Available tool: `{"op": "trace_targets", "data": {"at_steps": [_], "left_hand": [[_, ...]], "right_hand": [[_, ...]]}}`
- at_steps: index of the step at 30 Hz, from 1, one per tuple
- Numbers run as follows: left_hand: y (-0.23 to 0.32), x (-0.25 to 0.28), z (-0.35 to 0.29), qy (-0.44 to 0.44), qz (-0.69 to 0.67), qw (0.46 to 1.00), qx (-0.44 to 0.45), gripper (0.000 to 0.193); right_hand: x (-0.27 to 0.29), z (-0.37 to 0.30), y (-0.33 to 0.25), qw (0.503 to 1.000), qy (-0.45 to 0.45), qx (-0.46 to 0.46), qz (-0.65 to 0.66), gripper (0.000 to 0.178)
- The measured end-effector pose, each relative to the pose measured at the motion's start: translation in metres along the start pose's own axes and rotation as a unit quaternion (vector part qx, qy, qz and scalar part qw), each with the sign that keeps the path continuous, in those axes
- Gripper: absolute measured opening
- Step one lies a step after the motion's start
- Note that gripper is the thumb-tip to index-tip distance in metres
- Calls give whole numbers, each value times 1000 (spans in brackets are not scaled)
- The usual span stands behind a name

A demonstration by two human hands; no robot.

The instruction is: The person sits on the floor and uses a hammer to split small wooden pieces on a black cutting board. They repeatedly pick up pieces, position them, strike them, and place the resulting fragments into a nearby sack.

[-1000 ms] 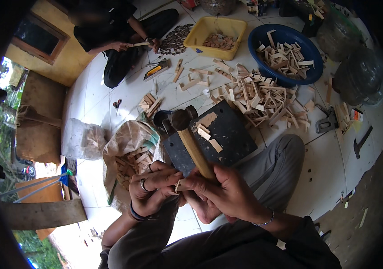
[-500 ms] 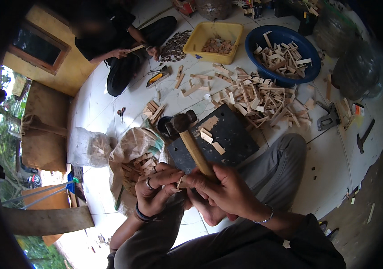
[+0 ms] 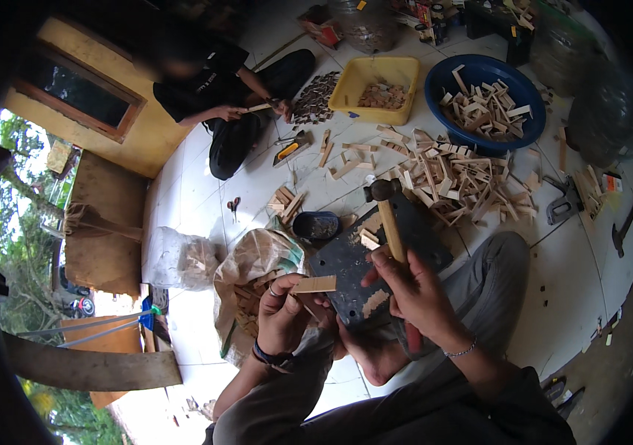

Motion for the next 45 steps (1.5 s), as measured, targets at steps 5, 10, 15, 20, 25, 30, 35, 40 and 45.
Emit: {"op": "trace_targets", "data": {"at_steps": [5, 10, 15, 20, 25, 30, 35, 40, 45], "left_hand": [[-3, 1, 1, -14, -75, 997, -11, 37], [-1, -1, 0, 0, -75, 997, 13, 36], [0, -5, -1, 29, -76, 996, 27, 39], [1, -4, 3, 1, -187, 980, 69, 39], [-2, -3, 2, 35, -209, 972, 103, 34], [-2, -2, 6, 30, -215, 971, 104, 29], [-11, 0, 5, 42, -255, 960, 109, 24], [-16, 5, 7, 18, -238, 963, 127, 27], [-21, 4, 10, -64, -221, 962, 149, 38]], "right_hand": [[49, 7, 24, 933, 19, 112, -341, 31], [74, -5, 55, 865, 7, 163, -474, 34], [83, -6, 70, 831, 9, 192, -522, 41], [76, -3, 75, 824, 28, 217, -523, 41], [66, 1, 68, 785, 6, 205, -584, 42], [42, -2, 39, 824, 6, 265, -500, 33], [-19, -22, 20, 925, -114, 262, -252, 31], [-65, -41, 10, 898, -143, 328, -255, 57], [-71, -32, 26, 948, -71, 233, -204, 47]]}}
Point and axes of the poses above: each hand's wrist, its own z-axis towards the middle knuckle, its own x-axis out of the back of the hand, y = z × x, the point moved 4 cm from there along z, towards the middle knuckle, and after that the axes turned 11 degrees about x, right-handed, at the moved point
